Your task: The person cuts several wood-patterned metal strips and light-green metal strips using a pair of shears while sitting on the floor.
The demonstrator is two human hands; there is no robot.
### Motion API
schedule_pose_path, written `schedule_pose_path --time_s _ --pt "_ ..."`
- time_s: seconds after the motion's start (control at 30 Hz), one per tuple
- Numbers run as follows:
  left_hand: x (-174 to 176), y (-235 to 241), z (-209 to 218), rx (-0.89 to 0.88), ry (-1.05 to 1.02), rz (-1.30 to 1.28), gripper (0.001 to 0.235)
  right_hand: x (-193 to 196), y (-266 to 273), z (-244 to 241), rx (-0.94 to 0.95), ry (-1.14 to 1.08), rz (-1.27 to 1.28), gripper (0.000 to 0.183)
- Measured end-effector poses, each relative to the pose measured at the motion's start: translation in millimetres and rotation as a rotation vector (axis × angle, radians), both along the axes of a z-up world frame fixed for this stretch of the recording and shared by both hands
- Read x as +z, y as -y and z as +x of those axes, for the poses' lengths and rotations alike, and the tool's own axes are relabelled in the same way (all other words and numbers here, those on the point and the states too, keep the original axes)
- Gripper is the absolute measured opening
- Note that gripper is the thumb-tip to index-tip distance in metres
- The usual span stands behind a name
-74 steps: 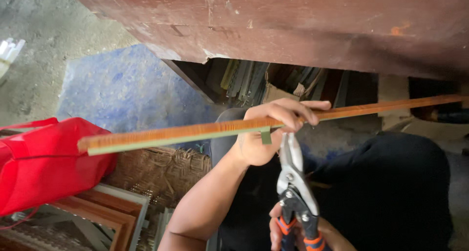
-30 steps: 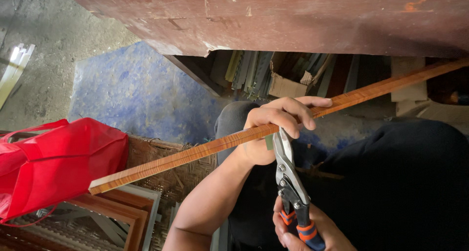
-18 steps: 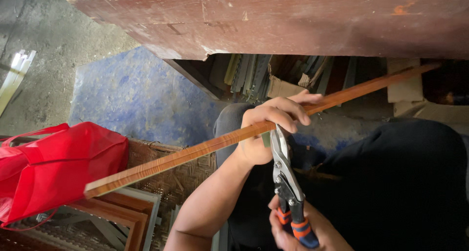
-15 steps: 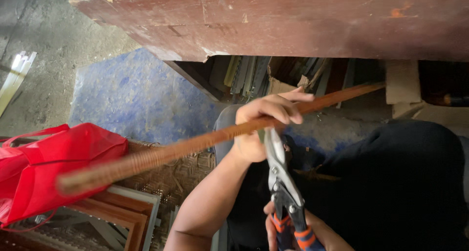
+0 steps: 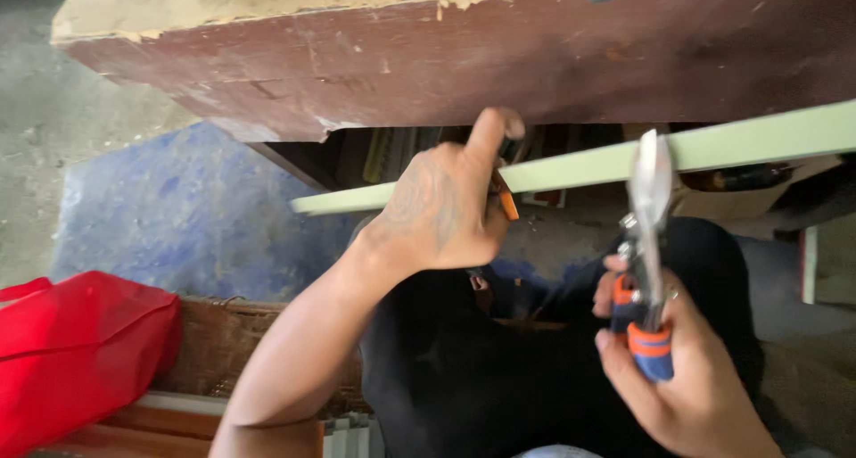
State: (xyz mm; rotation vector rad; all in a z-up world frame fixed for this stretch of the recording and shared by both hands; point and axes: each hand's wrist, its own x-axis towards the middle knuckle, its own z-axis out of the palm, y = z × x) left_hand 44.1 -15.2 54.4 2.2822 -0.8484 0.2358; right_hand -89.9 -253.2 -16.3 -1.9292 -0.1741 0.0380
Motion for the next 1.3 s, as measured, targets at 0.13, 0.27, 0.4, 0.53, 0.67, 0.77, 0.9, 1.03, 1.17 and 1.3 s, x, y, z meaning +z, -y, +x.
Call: schedule_pose_path --time_s 0.13,0.27,0.4,0.53,0.67,0.77,0.9,1.03,1.17,1.3 --pt "7 2 -16 -0.033 -0.063 0.188 0.068 -24 10 6 -0.064 0.089 0.035 0.058" --pt "19 -5 -44 -0.103 -0.094 0.094 0.07 -62 14 22 0.007 -0.183 0.207 0.058" --pt "23 -8 -53 -0.154 -0.272 0.173 0.076 -78 -2 33 0.145 -0.356 0.182 0.042" --pt "10 -16 -45 -0.091 -0.231 0.205 0.062 -72 -11 24 0.163 -0.49 0.239 0.048" --pt "1 -25 -41 -0.035 -0.296 0.231 0.062 -54 -9 -4 0.155 -0.498 0.325 0.065" --pt "-2 -24 -37 -0.048 -0.255 0.218 0.065 -46 -7 -24 0.334 -0.434 0.264 0.064" --pt "-7 -21 -39 -0.06 -0.185 0.304 0.069 -46 -17 -31 0.401 -0.652 0.194 0.075" --pt "-11 -16 -44 -0.038 -0.148 0.428 0.063 -39 -22 -27 0.421 -0.615 0.131 0.079" --pt "-16 -13 -47 -0.048 -0.1 0.401 0.057 -31 -28 -22 0.385 -0.698 0.053 0.081" --pt "-17 -12 -49 -0.052 -0.1 0.424 0.054 -32 -28 -21 0.33 -0.743 -0.014 0.072"
